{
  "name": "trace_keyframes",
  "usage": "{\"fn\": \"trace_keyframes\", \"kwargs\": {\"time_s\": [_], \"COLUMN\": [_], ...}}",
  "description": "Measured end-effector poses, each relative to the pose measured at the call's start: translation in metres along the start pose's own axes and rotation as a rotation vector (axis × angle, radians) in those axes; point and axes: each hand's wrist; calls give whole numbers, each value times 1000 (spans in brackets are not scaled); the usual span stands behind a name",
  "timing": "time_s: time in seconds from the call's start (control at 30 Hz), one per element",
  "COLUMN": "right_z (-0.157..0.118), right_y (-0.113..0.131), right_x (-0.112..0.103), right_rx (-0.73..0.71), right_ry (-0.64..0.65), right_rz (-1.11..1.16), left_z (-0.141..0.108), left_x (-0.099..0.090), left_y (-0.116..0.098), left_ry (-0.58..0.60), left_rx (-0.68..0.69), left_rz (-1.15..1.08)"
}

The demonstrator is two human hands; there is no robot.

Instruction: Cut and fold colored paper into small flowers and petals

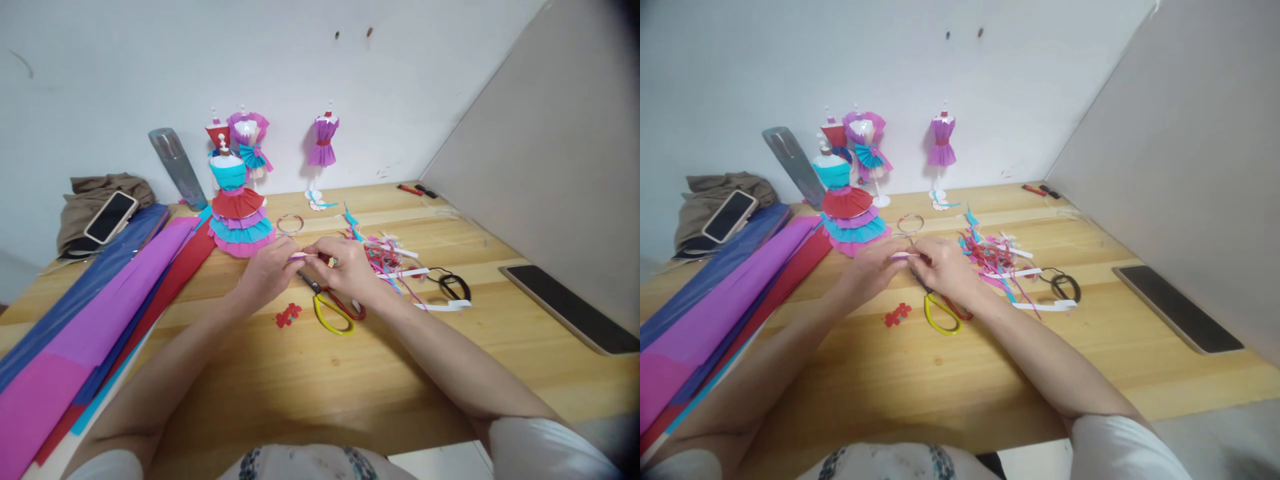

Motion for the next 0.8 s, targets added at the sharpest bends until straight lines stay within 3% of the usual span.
{"fn": "trace_keyframes", "kwargs": {"time_s": [0.23, 0.57, 0.8], "right_z": [-1, 1, 1], "right_y": [-3, -5, -6], "right_x": [2, 3, 1], "right_rx": [-18, 60, -105], "right_ry": [12, 35, -2], "right_rz": [-11, 57, 33], "left_z": [-5, 2, 6], "left_x": [4, 2, -11], "left_y": [-2, 9, 1], "left_ry": [49, -26, 33], "left_rx": [7, -51, -144], "left_rz": [180, -22, -83]}}
Point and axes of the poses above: each hand's wrist, its own z-axis towards the middle knuckle, its own x-axis out of the palm, y = z × x, and after that the axes turned 10 degrees about -y, right-handed
